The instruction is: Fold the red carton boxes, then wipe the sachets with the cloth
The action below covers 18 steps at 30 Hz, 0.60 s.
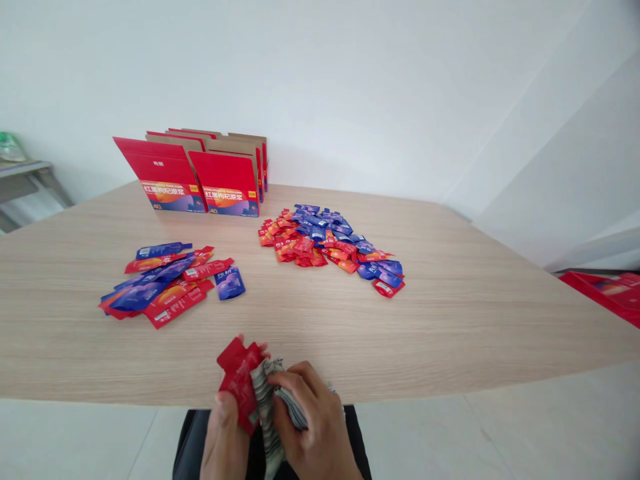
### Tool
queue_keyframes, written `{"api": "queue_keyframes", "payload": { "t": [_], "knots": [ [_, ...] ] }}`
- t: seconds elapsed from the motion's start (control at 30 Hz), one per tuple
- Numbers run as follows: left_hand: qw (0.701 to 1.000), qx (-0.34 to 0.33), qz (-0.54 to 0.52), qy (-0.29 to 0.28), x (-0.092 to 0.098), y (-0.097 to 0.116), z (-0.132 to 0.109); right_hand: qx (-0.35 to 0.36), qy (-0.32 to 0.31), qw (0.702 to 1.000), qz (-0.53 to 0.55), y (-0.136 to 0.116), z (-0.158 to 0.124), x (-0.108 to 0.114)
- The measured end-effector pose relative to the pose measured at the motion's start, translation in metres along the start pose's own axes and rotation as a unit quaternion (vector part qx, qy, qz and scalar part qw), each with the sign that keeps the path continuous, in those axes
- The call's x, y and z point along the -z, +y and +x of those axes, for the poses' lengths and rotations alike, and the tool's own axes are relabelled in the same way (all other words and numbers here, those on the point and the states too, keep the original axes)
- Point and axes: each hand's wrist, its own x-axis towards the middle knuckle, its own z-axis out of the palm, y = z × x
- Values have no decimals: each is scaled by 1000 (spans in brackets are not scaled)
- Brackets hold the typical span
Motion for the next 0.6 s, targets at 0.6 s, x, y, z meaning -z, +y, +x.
{"api": "queue_keyframes", "payload": {
  "t": [0.6],
  "knots": [
    [554,-289,780,43,75,194,249,-37,84,996,-12,58,-4,34]
  ]
}}
